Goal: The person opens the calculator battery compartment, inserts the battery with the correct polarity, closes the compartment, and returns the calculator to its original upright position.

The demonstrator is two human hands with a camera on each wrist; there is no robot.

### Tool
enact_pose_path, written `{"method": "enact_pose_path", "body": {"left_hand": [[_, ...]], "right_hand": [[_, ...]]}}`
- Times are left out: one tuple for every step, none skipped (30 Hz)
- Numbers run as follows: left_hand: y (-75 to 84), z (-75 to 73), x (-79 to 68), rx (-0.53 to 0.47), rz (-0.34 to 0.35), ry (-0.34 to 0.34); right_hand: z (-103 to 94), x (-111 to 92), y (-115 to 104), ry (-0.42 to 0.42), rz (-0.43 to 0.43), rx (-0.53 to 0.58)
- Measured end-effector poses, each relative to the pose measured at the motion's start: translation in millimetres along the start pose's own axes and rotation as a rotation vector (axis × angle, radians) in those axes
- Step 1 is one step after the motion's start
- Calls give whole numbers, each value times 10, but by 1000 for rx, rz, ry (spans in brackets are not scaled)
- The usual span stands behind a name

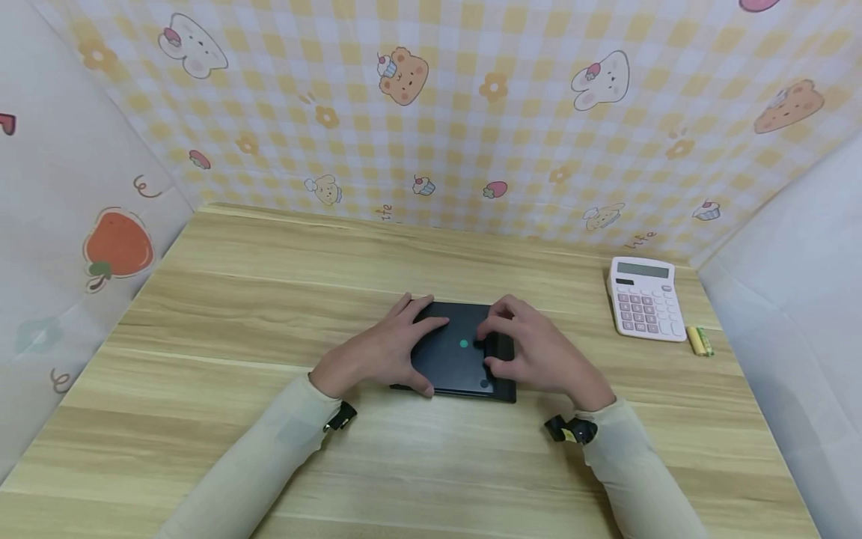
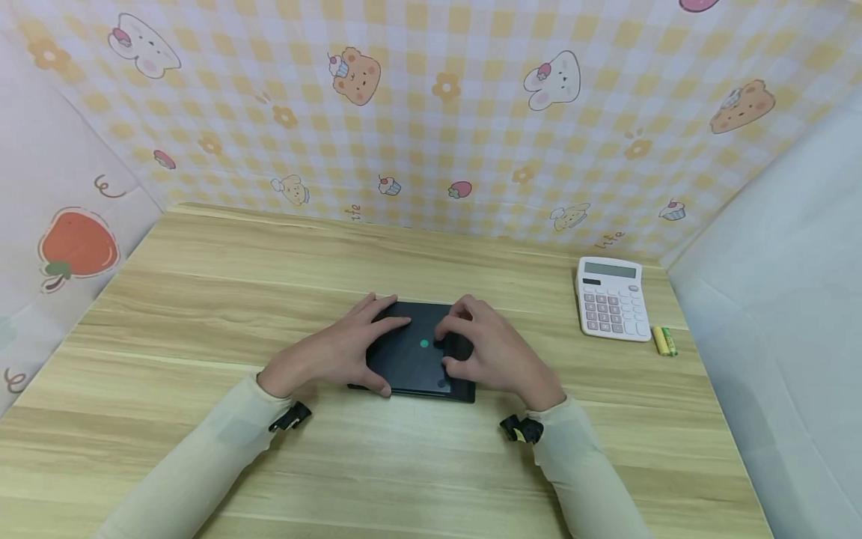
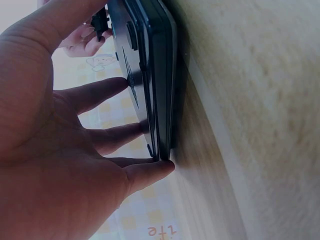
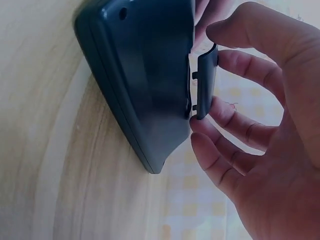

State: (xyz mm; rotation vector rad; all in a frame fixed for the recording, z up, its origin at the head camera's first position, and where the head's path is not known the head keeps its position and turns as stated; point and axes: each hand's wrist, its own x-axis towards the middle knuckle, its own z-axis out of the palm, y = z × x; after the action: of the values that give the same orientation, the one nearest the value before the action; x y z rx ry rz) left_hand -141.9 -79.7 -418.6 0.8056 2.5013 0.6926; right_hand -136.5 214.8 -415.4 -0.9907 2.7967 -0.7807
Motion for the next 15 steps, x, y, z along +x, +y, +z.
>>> {"method": "enact_pose_path", "body": {"left_hand": [[1, -1, -1, 0, 0, -1], [3, -2, 0, -1, 0, -1], [3, -3, 1, -2, -1, -1], [3, -3, 4, -3, -2, -2], [3, -3, 5, -5, -1, 0], [3, -2, 6, -6, -2, 1], [3, -1, 4, -7, -1, 3], [2, 0, 3, -9, 1, 5], [1, 1, 2, -10, 3, 8], [0, 2, -1, -10, 5, 10], [0, 2, -4, -11, 7, 13], [0, 3, -5, -11, 8, 15], [0, 3, -7, -11, 9, 16], [0, 4, -8, -12, 10, 16], [1, 4, -8, -12, 9, 16]], "right_hand": [[-7, -2, 0, 3, 3, 5], [-16, -6, 0, 4, 7, 7], [-27, -9, -2, 5, 10, 10], [-35, -14, 0, 6, 11, 11], [-43, -16, 2, 7, 13, 13], [-49, -20, 4, 7, 16, 14], [-55, -23, 5, 7, 19, 15], [-61, -27, 9, 5, 25, 14], [-66, -30, 17, 5, 28, 12], [-71, -34, 28, 4, 31, 11], [-75, -37, 39, 4, 33, 10], [-81, -42, 51, 5, 32, 9], [-89, -45, 65, 6, 30, 9], [-97, -49, 79, 7, 28, 10], [-104, -54, 94, 8, 23, 11]]}}
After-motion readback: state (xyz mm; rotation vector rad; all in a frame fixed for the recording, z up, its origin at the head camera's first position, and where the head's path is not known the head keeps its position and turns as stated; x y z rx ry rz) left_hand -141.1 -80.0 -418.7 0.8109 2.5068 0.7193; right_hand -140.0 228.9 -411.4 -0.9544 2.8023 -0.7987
